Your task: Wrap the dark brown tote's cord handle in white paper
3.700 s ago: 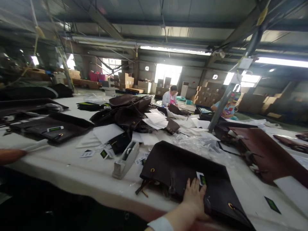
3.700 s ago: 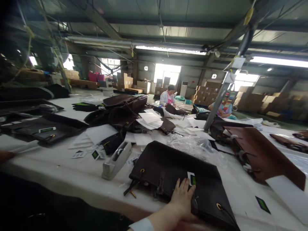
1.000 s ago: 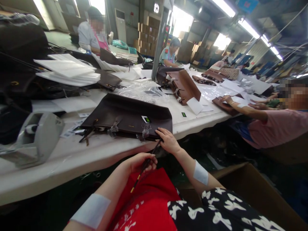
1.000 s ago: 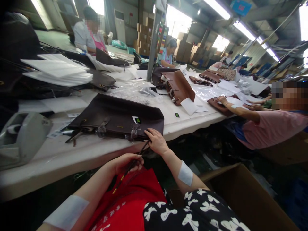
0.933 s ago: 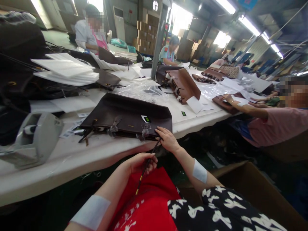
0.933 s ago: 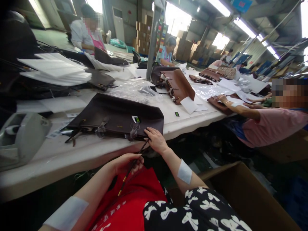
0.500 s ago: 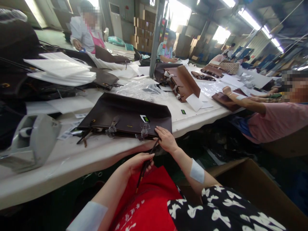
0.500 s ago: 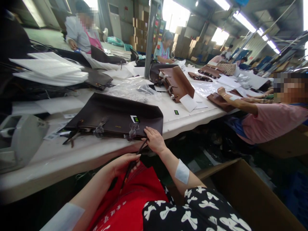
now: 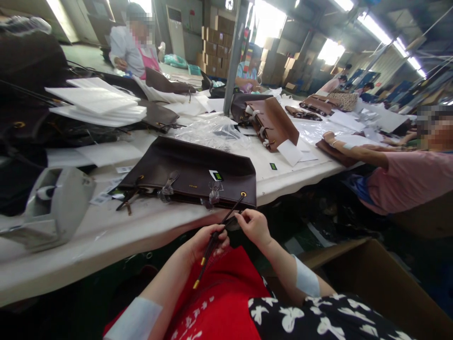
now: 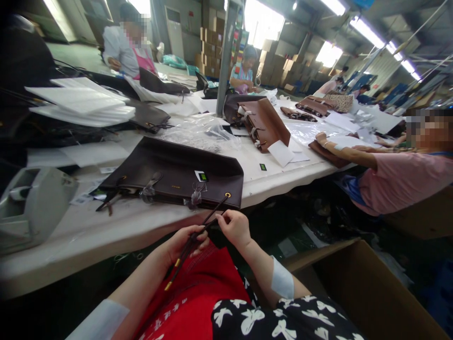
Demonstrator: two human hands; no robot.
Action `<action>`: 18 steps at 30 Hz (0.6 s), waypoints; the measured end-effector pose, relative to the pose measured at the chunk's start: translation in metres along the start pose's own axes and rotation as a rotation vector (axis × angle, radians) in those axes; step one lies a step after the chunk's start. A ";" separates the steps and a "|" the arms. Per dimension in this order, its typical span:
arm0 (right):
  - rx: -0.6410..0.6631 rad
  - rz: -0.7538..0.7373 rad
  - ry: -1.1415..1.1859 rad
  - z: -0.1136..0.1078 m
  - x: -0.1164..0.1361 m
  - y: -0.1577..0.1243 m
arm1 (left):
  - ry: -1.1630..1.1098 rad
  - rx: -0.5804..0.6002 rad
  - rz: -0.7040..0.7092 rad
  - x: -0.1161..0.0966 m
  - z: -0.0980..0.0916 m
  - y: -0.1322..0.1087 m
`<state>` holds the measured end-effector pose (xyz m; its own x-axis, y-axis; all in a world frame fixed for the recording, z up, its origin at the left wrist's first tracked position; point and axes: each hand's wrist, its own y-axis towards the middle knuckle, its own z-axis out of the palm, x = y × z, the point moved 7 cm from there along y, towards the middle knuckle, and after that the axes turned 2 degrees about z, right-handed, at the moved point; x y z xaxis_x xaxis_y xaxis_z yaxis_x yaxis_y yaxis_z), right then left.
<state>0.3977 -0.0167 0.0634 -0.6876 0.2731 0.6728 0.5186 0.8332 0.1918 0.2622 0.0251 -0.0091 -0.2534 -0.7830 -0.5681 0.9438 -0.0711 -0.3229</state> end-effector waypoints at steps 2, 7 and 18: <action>0.287 0.234 0.333 0.033 -0.015 -0.014 | 0.036 -0.006 -0.011 0.002 0.004 0.002; 0.425 0.525 1.012 0.079 -0.023 -0.033 | 0.142 -0.127 -0.013 0.010 0.005 0.005; 0.207 0.558 0.910 0.065 -0.027 -0.029 | 0.048 -0.137 -0.044 0.019 -0.007 0.005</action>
<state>0.3682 -0.0169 -0.0067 0.2964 0.2509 0.9215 0.4869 0.7904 -0.3717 0.2604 0.0144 -0.0264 -0.3072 -0.7500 -0.5858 0.8944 -0.0171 -0.4470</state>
